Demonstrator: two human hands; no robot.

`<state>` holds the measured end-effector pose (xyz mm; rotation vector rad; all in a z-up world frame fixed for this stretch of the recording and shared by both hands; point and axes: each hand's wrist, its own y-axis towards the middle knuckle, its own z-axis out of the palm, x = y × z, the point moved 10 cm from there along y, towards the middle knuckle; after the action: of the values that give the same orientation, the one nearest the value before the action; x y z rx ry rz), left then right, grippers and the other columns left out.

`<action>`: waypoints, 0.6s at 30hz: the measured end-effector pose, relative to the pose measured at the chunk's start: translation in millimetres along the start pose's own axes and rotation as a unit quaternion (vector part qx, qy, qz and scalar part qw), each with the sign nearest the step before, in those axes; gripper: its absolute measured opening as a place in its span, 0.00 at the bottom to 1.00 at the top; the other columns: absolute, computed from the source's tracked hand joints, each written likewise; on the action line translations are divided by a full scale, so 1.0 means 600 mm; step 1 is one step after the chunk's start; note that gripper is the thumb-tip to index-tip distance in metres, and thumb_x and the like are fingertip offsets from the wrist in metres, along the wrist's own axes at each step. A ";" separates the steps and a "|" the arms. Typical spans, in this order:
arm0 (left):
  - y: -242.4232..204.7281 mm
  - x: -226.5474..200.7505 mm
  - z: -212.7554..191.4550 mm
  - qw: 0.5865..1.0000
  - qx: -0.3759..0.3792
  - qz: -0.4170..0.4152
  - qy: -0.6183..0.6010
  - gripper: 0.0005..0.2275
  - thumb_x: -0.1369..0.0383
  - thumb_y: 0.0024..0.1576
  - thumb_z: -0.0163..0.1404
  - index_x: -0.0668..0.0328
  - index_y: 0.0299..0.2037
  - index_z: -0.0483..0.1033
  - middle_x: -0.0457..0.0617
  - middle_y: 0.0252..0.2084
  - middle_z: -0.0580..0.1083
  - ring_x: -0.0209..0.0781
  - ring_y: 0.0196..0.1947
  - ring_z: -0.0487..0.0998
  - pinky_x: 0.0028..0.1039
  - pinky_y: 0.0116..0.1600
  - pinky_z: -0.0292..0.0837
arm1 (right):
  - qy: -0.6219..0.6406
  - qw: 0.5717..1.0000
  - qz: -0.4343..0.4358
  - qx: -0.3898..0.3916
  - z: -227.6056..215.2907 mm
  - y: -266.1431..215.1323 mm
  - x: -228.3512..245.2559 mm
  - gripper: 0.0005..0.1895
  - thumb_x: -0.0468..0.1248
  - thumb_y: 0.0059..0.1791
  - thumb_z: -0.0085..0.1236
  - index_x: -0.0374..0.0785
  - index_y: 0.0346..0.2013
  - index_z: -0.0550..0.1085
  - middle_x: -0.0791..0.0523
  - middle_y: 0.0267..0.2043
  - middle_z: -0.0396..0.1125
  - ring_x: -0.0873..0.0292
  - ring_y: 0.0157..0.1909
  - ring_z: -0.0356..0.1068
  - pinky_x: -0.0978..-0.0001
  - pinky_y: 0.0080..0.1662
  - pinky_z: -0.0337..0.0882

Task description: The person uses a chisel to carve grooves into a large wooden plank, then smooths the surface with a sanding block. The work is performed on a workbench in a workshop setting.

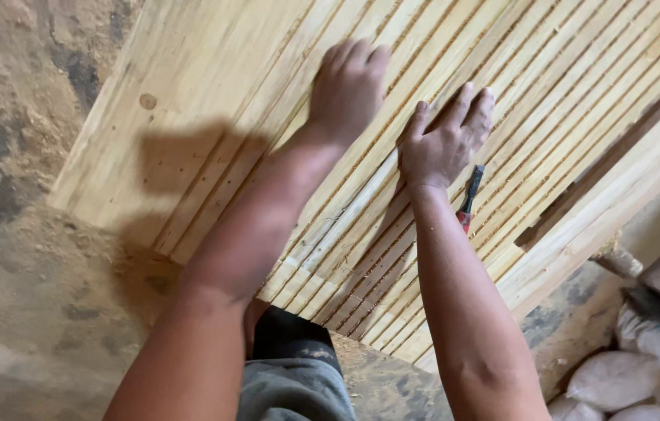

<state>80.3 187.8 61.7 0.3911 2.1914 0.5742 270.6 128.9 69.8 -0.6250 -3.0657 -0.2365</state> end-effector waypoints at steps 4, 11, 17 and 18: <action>-0.047 -0.010 -0.010 0.998 0.063 -0.001 -0.015 0.06 0.78 0.57 0.50 0.61 0.42 0.77 0.54 0.41 0.76 0.52 0.46 0.77 0.40 0.53 0.72 | -0.009 1.000 0.008 0.008 0.000 0.001 0.003 0.39 0.54 0.56 0.52 0.36 0.75 0.55 0.40 0.78 0.42 0.38 0.80 0.38 0.46 0.76 0.39; -0.215 0.008 -0.150 0.992 0.105 -0.070 0.006 0.02 0.74 0.61 0.57 0.60 0.37 0.76 0.52 0.35 0.72 0.50 0.39 0.74 0.38 0.45 0.71 | -0.001 1.000 0.004 0.012 -0.002 -0.003 0.003 0.39 0.54 0.57 0.52 0.35 0.75 0.54 0.39 0.78 0.42 0.38 0.80 0.38 0.44 0.76 0.39; -0.155 0.012 -0.135 0.996 0.078 -0.034 0.010 0.03 0.75 0.56 0.56 0.57 0.34 0.75 0.51 0.34 0.71 0.51 0.39 0.73 0.40 0.45 0.70 | 0.000 1.000 -0.001 0.014 -0.005 0.005 0.012 0.39 0.53 0.56 0.52 0.34 0.75 0.55 0.38 0.78 0.42 0.37 0.79 0.39 0.44 0.75 0.40; -0.161 0.013 -0.130 0.996 0.078 -0.037 0.009 0.04 0.75 0.57 0.57 0.57 0.33 0.75 0.51 0.34 0.71 0.51 0.39 0.73 0.41 0.44 0.70 | 0.002 1.000 0.000 0.009 -0.006 0.002 0.009 0.39 0.54 0.57 0.52 0.35 0.75 0.55 0.39 0.78 0.43 0.37 0.80 0.39 0.45 0.76 0.41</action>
<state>6.1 88.7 50.0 0.3867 2.2643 0.3694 266.1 131.5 73.9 -0.6236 -3.0612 -0.2095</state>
